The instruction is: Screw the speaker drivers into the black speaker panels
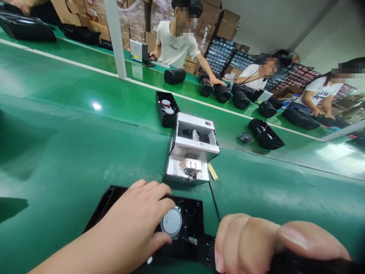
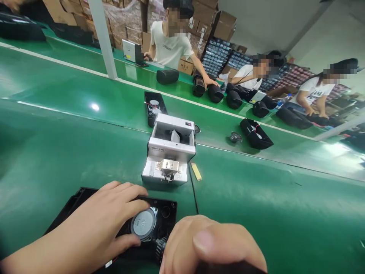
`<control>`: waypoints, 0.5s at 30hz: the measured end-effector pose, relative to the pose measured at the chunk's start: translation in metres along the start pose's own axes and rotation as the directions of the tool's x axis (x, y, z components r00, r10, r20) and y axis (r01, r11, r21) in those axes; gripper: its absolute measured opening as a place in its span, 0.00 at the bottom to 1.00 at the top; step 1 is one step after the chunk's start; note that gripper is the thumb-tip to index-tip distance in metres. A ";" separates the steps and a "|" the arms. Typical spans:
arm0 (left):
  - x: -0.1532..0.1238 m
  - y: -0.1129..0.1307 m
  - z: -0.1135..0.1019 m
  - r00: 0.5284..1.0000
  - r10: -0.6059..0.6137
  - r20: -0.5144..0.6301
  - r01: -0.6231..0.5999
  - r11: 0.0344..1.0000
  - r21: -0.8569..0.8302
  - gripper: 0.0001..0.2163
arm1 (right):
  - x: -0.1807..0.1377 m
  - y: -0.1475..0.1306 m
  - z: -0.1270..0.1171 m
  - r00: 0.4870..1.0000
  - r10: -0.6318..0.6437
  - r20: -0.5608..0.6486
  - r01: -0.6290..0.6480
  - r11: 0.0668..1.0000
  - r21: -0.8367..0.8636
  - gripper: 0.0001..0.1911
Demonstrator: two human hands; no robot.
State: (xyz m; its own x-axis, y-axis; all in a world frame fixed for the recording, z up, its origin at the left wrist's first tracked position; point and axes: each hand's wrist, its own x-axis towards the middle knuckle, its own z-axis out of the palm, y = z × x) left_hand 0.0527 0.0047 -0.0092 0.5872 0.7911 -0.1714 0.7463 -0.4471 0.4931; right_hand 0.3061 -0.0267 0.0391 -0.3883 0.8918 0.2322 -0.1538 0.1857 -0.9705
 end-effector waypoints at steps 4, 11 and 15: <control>0.001 0.000 0.001 1.000 0.015 -0.020 -0.015 0.999 0.032 0.19 | 0.001 0.011 0.012 0.958 -0.088 -0.274 0.073 0.995 -0.063 0.16; -0.001 -0.001 0.001 1.000 0.020 -0.020 -0.019 0.999 0.051 0.17 | -0.001 0.017 0.007 0.973 -0.035 -0.226 0.024 0.999 -0.049 0.15; 0.001 0.000 0.000 1.000 0.019 -0.010 -0.019 0.998 0.061 0.17 | -0.015 0.023 -0.008 1.000 0.004 0.011 -0.004 1.000 -0.020 0.08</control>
State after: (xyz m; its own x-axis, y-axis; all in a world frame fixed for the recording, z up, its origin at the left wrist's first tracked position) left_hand 0.0533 0.0052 -0.0089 0.5984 0.7864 -0.1535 0.7530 -0.4865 0.4431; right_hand 0.3159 -0.0324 0.0132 -0.3985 0.8883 0.2285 -0.1338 0.1902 -0.9726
